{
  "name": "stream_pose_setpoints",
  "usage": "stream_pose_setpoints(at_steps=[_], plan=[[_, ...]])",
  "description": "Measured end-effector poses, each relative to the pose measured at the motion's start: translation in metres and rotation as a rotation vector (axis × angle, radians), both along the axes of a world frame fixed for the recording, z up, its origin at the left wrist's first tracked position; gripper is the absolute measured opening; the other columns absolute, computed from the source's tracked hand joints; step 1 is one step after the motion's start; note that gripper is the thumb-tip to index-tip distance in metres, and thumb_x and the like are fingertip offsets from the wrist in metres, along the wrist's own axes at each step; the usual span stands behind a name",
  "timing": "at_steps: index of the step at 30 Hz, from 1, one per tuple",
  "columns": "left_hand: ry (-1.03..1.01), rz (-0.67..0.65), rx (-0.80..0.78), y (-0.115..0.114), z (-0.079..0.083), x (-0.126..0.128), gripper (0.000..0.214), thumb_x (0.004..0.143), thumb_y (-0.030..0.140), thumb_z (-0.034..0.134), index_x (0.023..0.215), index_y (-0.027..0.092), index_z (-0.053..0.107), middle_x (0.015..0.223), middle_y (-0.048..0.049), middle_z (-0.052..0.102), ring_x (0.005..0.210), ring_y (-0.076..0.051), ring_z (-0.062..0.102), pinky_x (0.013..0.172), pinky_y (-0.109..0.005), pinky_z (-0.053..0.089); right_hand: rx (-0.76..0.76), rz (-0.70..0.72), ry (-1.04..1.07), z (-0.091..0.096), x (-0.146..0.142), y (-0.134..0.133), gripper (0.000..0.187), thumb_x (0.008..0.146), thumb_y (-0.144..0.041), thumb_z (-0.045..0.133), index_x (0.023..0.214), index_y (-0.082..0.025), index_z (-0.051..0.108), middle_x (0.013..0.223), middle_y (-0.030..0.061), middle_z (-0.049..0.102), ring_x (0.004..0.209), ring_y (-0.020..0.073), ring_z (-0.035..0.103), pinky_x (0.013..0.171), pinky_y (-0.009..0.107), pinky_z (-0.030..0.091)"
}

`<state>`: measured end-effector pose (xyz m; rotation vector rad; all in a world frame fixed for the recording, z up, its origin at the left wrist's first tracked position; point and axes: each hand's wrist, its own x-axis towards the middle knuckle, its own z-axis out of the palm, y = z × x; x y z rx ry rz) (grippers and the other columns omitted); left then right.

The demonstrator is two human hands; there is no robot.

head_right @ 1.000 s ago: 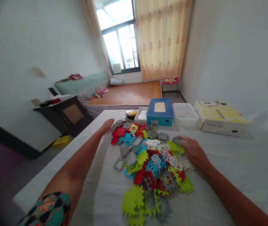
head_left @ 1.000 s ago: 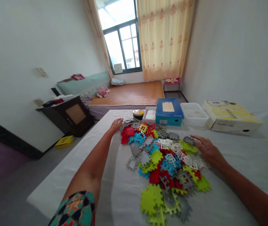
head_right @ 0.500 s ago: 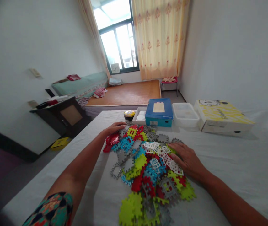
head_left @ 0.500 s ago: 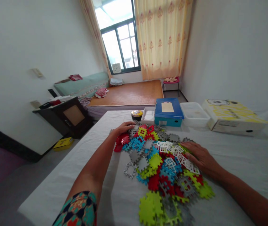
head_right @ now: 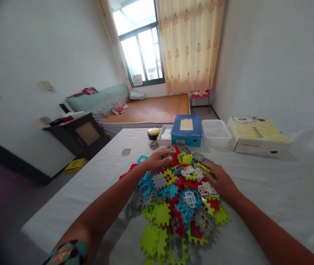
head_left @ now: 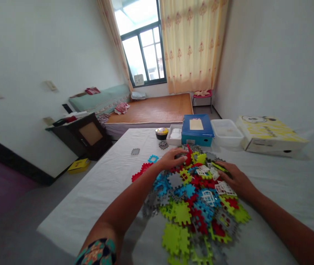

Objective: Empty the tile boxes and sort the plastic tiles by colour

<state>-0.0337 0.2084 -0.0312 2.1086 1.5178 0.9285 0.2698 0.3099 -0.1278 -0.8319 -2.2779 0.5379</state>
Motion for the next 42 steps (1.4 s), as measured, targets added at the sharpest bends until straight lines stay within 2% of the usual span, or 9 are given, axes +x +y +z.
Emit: stream_pose_setpoints(at_steps=[3,6,11,14,18,23,30,38,42], plan=[[0.006,-0.199,0.046,-0.005,0.013,0.028,0.04,0.09,0.046,0.054,0.122,0.024,0.065,0.132,-0.0086,0.061,0.125,-0.022,0.054,0.109,-0.039,0.04,-0.047,-0.05,0.004,0.0,0.003,0.001,0.043,0.089,-0.044,0.046,0.123,-0.023,0.062,0.123,0.0121,0.066,0.115,0.0298,0.06,0.1,0.051,0.047],[0.037,-0.293,0.06,-0.008,0.022,0.016,0.037,0.09,0.046,0.056,0.121,0.028,0.066,0.139,-0.0047,0.056,0.131,-0.022,0.049,0.112,-0.039,0.036,-0.069,-0.086,-0.003,0.003,0.005,-0.001,0.046,0.087,-0.045,0.049,0.125,-0.022,0.061,0.123,0.0129,0.065,0.114,0.0299,0.06,0.099,0.05,0.048],[0.121,0.424,-0.032,0.011,0.005,-0.083,0.043,0.093,0.047,0.043,0.116,0.02,0.067,0.127,-0.0094,0.064,0.121,-0.024,0.056,0.11,-0.042,0.037,-0.058,-0.141,0.013,0.003,0.001,-0.003,0.046,0.084,-0.045,0.05,0.122,-0.023,0.063,0.119,0.0124,0.066,0.108,0.0294,0.063,0.096,0.048,0.05],[0.165,0.472,-0.098,0.026,-0.018,-0.121,0.046,0.086,0.047,0.054,0.118,0.016,0.065,0.128,-0.0146,0.062,0.126,-0.029,0.052,0.112,-0.048,0.033,-0.042,-0.137,0.009,0.002,-0.001,-0.002,0.043,0.083,-0.044,0.049,0.117,-0.023,0.064,0.115,0.0125,0.068,0.106,0.0298,0.064,0.095,0.049,0.051],[0.187,0.42,-0.163,0.028,-0.039,-0.118,0.05,0.085,0.052,0.053,0.119,0.017,0.064,0.129,-0.0139,0.062,0.127,-0.029,0.05,0.112,-0.047,0.032,-0.043,-0.122,-0.011,0.002,0.0,-0.002,0.043,0.085,-0.044,0.047,0.118,-0.022,0.063,0.116,0.0131,0.067,0.107,0.0295,0.063,0.097,0.049,0.05],[0.17,0.263,-0.241,0.0,-0.033,-0.123,0.05,0.089,0.058,0.043,0.104,0.02,0.072,0.114,-0.0051,0.07,0.111,-0.023,0.06,0.102,-0.032,0.044,-0.05,-0.113,-0.019,0.0,0.003,0.0,0.043,0.084,-0.042,0.048,0.12,-0.023,0.063,0.117,0.0119,0.067,0.109,0.0299,0.062,0.097,0.049,0.049],[0.12,0.739,-0.123,-0.048,-0.018,-0.193,0.048,0.091,0.056,0.039,0.108,0.021,0.068,0.118,-0.0095,0.068,0.127,-0.025,0.05,0.113,-0.044,0.03,-0.047,-0.1,-0.022,0.0,0.003,0.001,0.044,0.085,-0.045,0.048,0.119,-0.023,0.063,0.115,0.0117,0.068,0.107,0.0304,0.062,0.096,0.049,0.049],[0.036,0.637,-0.14,-0.065,-0.06,-0.12,0.065,0.095,0.057,0.021,0.117,0.016,0.066,0.138,-0.0104,0.056,0.131,-0.021,0.048,0.114,-0.036,0.032,-0.059,-0.096,-0.035,0.0,0.001,0.002,0.045,0.089,-0.047,0.043,0.117,-0.019,0.065,0.117,0.0136,0.067,0.109,0.03,0.061,0.098,0.049,0.047],[-0.139,0.613,-0.055,-0.061,-0.05,-0.072,0.064,0.097,0.054,0.018,0.125,0.018,0.062,0.151,-0.0089,0.04,0.14,-0.021,0.036,0.117,-0.037,0.027,-0.119,-0.102,-0.041,0.014,-0.001,0.002,0.048,0.092,-0.046,0.038,0.123,-0.018,0.061,0.121,0.0134,0.065,0.112,0.0273,0.06,0.099,0.046,0.046]])
